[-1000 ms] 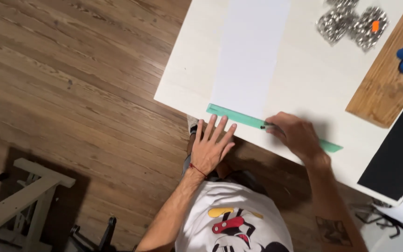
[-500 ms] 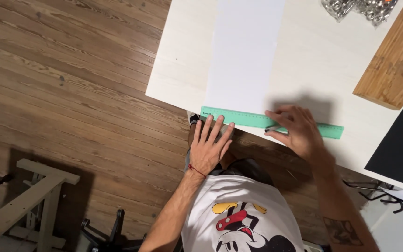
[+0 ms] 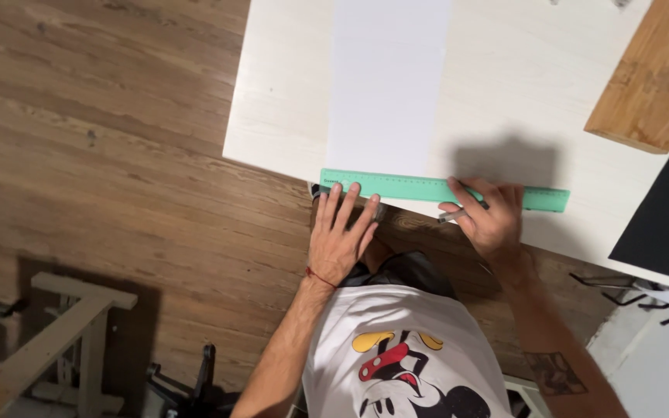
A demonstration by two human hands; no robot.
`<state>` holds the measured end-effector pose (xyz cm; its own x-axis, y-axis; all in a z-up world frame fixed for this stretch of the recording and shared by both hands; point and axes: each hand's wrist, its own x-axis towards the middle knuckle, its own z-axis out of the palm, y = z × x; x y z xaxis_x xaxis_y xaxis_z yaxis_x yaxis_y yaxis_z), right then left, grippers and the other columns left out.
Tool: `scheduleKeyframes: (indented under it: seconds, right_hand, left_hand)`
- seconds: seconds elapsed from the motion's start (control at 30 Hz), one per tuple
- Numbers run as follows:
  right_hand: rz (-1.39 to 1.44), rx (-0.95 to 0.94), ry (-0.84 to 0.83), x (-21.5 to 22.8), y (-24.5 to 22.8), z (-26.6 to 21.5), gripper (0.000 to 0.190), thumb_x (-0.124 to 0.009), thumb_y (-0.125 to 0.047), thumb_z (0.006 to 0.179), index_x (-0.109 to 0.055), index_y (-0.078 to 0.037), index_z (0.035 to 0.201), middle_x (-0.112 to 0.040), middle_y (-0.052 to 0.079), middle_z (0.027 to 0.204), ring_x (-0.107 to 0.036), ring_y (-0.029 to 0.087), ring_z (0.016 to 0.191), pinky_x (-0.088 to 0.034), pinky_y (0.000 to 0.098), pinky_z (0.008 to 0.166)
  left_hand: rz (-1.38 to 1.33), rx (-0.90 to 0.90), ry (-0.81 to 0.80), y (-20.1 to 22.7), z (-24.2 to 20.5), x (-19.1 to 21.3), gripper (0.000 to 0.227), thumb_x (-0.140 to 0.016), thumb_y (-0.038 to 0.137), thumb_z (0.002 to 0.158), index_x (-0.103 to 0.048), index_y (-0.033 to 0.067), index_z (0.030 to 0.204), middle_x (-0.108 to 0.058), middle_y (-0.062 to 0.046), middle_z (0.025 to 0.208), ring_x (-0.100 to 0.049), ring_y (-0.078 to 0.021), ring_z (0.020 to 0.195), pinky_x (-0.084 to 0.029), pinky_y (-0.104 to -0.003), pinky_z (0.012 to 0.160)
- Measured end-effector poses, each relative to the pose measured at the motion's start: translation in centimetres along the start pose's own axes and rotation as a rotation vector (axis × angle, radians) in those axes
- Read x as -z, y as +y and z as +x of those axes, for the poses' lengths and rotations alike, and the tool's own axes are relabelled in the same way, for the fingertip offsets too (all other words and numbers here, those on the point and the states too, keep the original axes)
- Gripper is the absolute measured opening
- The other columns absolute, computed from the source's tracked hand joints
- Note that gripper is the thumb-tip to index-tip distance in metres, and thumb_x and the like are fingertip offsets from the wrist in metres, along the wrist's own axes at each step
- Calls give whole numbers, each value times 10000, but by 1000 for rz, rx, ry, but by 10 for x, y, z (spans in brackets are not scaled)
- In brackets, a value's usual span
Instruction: Marking lines on pieces of paper using a ruler and a pen
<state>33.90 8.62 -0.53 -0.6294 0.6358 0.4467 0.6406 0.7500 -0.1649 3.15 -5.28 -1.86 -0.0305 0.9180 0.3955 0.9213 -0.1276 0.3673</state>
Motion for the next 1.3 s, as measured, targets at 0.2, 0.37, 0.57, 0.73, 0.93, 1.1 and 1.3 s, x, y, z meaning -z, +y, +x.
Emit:
scheduleKeyframes:
  seconds: [0.2,0.37,0.57,0.73,0.93,1.1,1.3]
  right_hand:
    - [-16,1,-17,-4,4,-4,404,-869,-431,1106,-906,-252,1467,-734,24,1286,-667,255,1009,-517,431,894]
    - [5,-18,-38,0,1,-3,434,-865,-394,1099,-885,-237,1503,-720,50,1297,-659,273,1023,-520,448,909]
    - [432,-238,94,1,0,16,447,-699,-358,1163,-853,-48,1446,-751,176,1231,-708,352,1076,-538,499,974]
    - [1114,-543,-145,3,-23,102,1142,17,-829,1150,-783,-24,1023,-739,208,1119,-725,307,1088,-575,385,1040]
    - [1386,-472,-312,-31,-38,147,194,-881,180,911,-722,134,1013,-716,197,1038,-812,262,636,-678,356,469]
    - [1049,-330,-365,-44,-33,135,198,-954,89,892,-776,10,925,-587,66,782,-530,104,518,-408,281,465]
    - [1017,-335,-393,-40,-38,139,180,-953,36,924,-782,-6,964,-506,41,760,-460,100,510,-388,298,495]
  left_hand:
    - [1,14,8,1,0,-1,510,-715,443,1162,-713,316,1656,-581,-153,1787,-500,-457,1680,-428,-655,1372]
    - [10,14,-11,4,-3,-3,514,-694,403,1166,-695,326,1674,-571,-144,1795,-476,-446,1697,-406,-693,1371]
    - [49,3,3,0,7,1,557,-710,364,1127,-680,337,1682,-567,-135,1801,-466,-423,1710,-378,-723,1382]
    - [60,24,-32,3,3,6,564,-693,346,1115,-681,328,1679,-567,-126,1800,-453,-405,1723,-358,-756,1381]
    - [53,27,-45,4,6,10,580,-655,324,1116,-658,345,1696,-562,-115,1811,-458,-390,1723,-359,-774,1370]
    - [53,30,-40,4,7,11,587,-629,300,1125,-648,334,1710,-546,-120,1823,-446,-395,1730,-362,-781,1370]
    - [50,32,-41,3,5,7,592,-635,293,1122,-645,336,1712,-536,-122,1831,-436,-393,1736,-355,-793,1369]
